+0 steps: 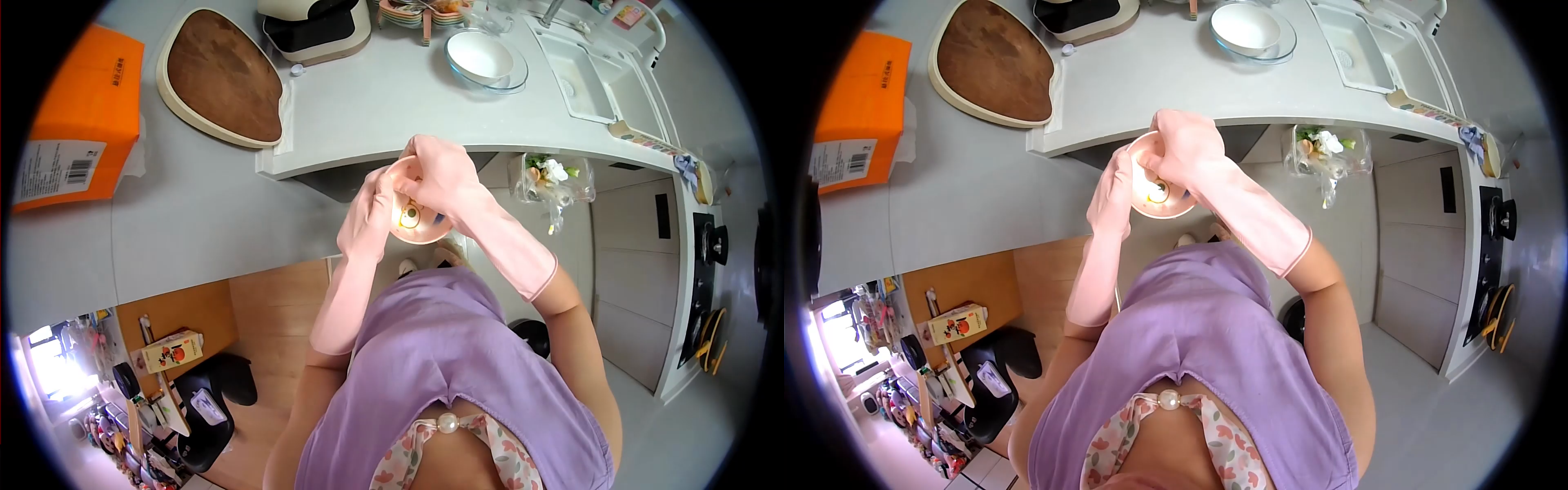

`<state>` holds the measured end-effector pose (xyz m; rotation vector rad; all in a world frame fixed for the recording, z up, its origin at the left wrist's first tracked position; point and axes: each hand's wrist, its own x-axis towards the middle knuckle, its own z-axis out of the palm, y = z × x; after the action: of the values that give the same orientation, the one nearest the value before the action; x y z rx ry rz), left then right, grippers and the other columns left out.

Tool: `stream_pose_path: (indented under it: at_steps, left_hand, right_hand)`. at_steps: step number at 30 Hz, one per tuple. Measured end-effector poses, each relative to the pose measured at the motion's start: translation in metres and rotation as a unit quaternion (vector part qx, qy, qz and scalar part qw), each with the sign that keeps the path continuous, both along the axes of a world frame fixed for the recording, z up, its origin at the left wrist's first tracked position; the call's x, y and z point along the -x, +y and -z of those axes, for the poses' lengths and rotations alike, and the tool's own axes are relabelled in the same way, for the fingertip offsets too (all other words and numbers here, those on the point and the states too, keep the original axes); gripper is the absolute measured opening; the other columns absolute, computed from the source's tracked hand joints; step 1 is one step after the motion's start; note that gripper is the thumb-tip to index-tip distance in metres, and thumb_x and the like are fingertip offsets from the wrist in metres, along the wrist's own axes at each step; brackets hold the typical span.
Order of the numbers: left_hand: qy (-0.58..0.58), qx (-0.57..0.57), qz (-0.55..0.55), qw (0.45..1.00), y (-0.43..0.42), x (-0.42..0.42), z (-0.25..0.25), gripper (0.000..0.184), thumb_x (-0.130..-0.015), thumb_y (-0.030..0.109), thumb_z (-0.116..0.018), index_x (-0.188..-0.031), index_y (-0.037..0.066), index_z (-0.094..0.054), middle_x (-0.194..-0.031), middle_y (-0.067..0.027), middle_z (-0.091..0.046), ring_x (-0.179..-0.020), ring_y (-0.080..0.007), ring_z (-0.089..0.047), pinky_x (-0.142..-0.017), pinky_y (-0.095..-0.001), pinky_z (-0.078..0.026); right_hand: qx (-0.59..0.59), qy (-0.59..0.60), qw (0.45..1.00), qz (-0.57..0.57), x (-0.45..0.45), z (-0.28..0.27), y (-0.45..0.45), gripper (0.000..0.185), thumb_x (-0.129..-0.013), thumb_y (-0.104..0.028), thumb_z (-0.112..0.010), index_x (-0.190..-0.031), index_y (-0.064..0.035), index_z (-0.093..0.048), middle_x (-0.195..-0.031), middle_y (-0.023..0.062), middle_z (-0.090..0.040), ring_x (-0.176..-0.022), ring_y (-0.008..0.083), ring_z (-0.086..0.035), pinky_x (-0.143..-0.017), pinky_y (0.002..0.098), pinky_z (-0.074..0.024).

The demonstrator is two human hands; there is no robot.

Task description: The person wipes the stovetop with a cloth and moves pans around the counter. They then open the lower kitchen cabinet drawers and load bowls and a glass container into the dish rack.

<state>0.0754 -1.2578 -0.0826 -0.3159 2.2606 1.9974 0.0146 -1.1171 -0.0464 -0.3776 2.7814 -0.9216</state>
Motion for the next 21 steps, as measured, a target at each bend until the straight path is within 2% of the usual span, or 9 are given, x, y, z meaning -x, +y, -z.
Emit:
stream_pose_path:
  at_steps: [4, 10, 13, 14, 16, 19, 21]
  left_hand:
    - [-0.026, 0.053, 0.007, 0.998, 0.001, -0.002, -0.004, 0.051, -0.097, 0.049, -0.034, -0.123, 0.009, -0.055, -0.118, -0.0095, -0.059, -0.112, -0.021, -0.053, -0.096, -0.029, -0.038]
    - [-0.01, 0.015, 0.013, 1.0, 0.003, -0.003, -0.001, 0.052, -0.097, 0.05, -0.035, -0.122, 0.009, -0.055, -0.115, -0.0105, -0.06, -0.11, -0.0224, -0.055, -0.094, -0.029, -0.039]
    - [0.007, 0.052, 0.054, 0.997, 0.008, -0.003, 0.0, 0.053, -0.097, 0.051, -0.035, -0.122, 0.009, -0.055, -0.117, -0.0096, -0.06, -0.112, -0.0217, -0.054, -0.095, -0.0288, -0.038]
    - [-0.019, 0.074, 0.055, 0.996, 0.01, -0.005, -0.003, 0.053, -0.097, 0.051, -0.035, -0.123, 0.01, -0.055, -0.117, -0.0095, -0.06, -0.112, -0.0215, -0.054, -0.095, -0.0288, -0.038]
    - [-0.002, 0.05, 0.062, 0.997, 0.014, -0.005, 0.0, 0.053, -0.097, 0.051, -0.034, -0.123, 0.01, -0.055, -0.117, -0.0099, -0.06, -0.112, -0.022, -0.054, -0.095, -0.0291, -0.038]
    - [-0.001, 0.014, 0.08, 0.997, 0.024, -0.001, 0.008, 0.053, -0.098, 0.051, -0.032, -0.124, 0.01, -0.055, -0.117, -0.0105, -0.06, -0.111, -0.0224, -0.055, -0.094, -0.0295, -0.038]
    - [-0.001, 0.008, 0.103, 0.995, 0.037, 0.006, 0.007, 0.054, -0.097, 0.052, -0.032, -0.123, 0.011, -0.055, -0.117, -0.0104, -0.06, -0.111, -0.0223, -0.055, -0.094, -0.0297, -0.039]
  right_hand:
    - [-0.013, 0.017, 1.0, 0.0, 0.001, 0.009, 0.003, 0.029, -0.069, -0.017, -0.066, -0.094, -0.0024, -0.063, -0.086, 0.0165, -0.065, -0.084, 0.0328, -0.064, -0.077, 0.0394, -0.0511]
    - [0.023, -0.028, 0.999, 0.001, -0.006, -0.002, 0.005, 0.03, -0.068, -0.016, -0.067, -0.093, -0.0009, -0.062, -0.086, 0.0174, -0.064, -0.087, 0.0332, -0.063, -0.077, 0.0395, -0.051]
    - [0.03, -0.044, 0.998, 0.021, -0.007, 0.005, 0.013, 0.029, -0.067, -0.014, -0.067, -0.092, -0.0002, -0.061, -0.087, 0.0183, -0.064, -0.086, 0.0336, -0.063, -0.077, 0.0393, -0.0508]
    - [0.057, -0.061, 0.996, 0.034, -0.009, 0.009, 0.016, 0.028, -0.067, -0.014, -0.067, -0.091, -0.0001, -0.061, -0.086, 0.0185, -0.064, -0.086, 0.0338, -0.063, -0.076, 0.0394, -0.0507]
    - [0.11, -0.091, 0.988, 0.061, -0.011, 0.011, 0.023, 0.026, -0.068, -0.013, -0.067, -0.089, 0.0, -0.061, -0.086, 0.0188, -0.063, -0.085, 0.0342, -0.063, -0.075, 0.0394, -0.0506]
    - [0.057, -0.078, 0.994, 0.059, -0.014, -0.003, 0.036, 0.025, -0.069, -0.012, -0.067, -0.09, 0.0004, -0.06, -0.086, 0.0189, -0.063, -0.086, 0.0328, -0.063, -0.074, 0.0394, -0.0507]
    - [0.053, -0.048, 0.995, 0.07, -0.014, 0.007, 0.049, 0.022, -0.071, -0.01, -0.065, -0.089, 0.0009, -0.058, -0.084, 0.0175, -0.061, -0.082, 0.0289, -0.062, -0.071, 0.038, -0.0502]
